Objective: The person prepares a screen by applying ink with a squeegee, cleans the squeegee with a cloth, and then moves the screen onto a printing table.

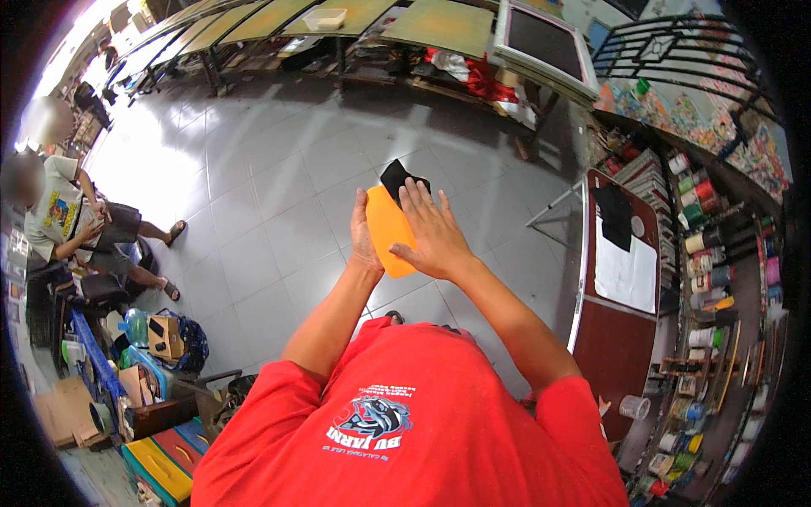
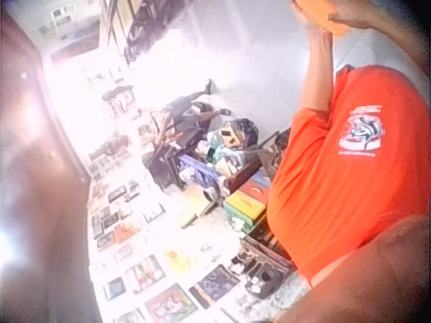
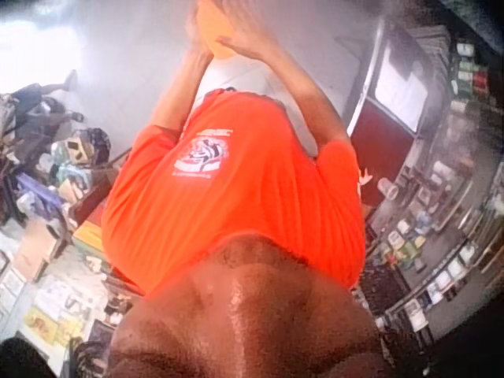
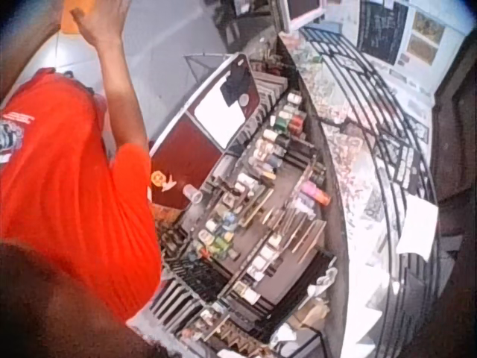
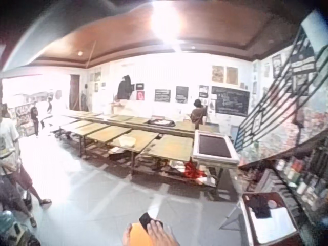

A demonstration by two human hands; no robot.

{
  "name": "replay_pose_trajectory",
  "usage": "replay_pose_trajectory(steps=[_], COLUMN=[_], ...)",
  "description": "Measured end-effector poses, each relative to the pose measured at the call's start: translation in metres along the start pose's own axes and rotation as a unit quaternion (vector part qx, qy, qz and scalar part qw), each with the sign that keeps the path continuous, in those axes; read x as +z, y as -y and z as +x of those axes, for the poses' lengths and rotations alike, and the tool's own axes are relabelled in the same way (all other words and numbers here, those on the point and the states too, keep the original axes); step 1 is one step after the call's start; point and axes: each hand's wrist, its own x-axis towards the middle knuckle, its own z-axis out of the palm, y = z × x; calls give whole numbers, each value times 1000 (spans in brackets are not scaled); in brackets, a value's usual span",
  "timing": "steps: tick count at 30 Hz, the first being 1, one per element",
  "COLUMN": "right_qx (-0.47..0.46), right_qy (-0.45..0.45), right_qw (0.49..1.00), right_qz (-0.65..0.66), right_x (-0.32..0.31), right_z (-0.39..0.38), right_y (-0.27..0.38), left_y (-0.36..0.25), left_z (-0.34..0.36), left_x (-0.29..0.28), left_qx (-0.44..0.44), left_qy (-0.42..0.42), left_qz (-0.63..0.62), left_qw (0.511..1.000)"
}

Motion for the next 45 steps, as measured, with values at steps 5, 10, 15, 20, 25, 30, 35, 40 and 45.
replay_pose_trajectory(steps=[5,10,15,20,25,30,35,40,45], right_qx=[-111,-166,-229,-256,-281,34,229,278,248], right_qy=[22,-10,-16,-27,-39,-88,-84,-40,-15], right_qw=[989,977,966,958,941,896,661,651,675], right_qz=[97,132,118,128,185,434,709,705,695], right_x=[34,37,34,35,31,29,49,60,61], right_z=[31,46,76,112,139,158,175,180,181], right_y=[31,20,-18,-72,-110,-138,-166,-191,-188], left_y=[-38,-75,-86,-76,-72,-68,-53,-54,-50], left_z=[12,25,37,55,82,111,130,131,121], left_x=[-18,-25,-22,-1,3,-24,-52,-43,-24], left_qx=[49,129,95,72,96,90,190,190,134], left_qy=[-68,-102,-82,-30,-14,-160,-369,-332,-260], left_qz=[-6,-2,17,-14,-8,31,219,298,284], left_qw=[997,986,992,997,995,983,883,874,913])
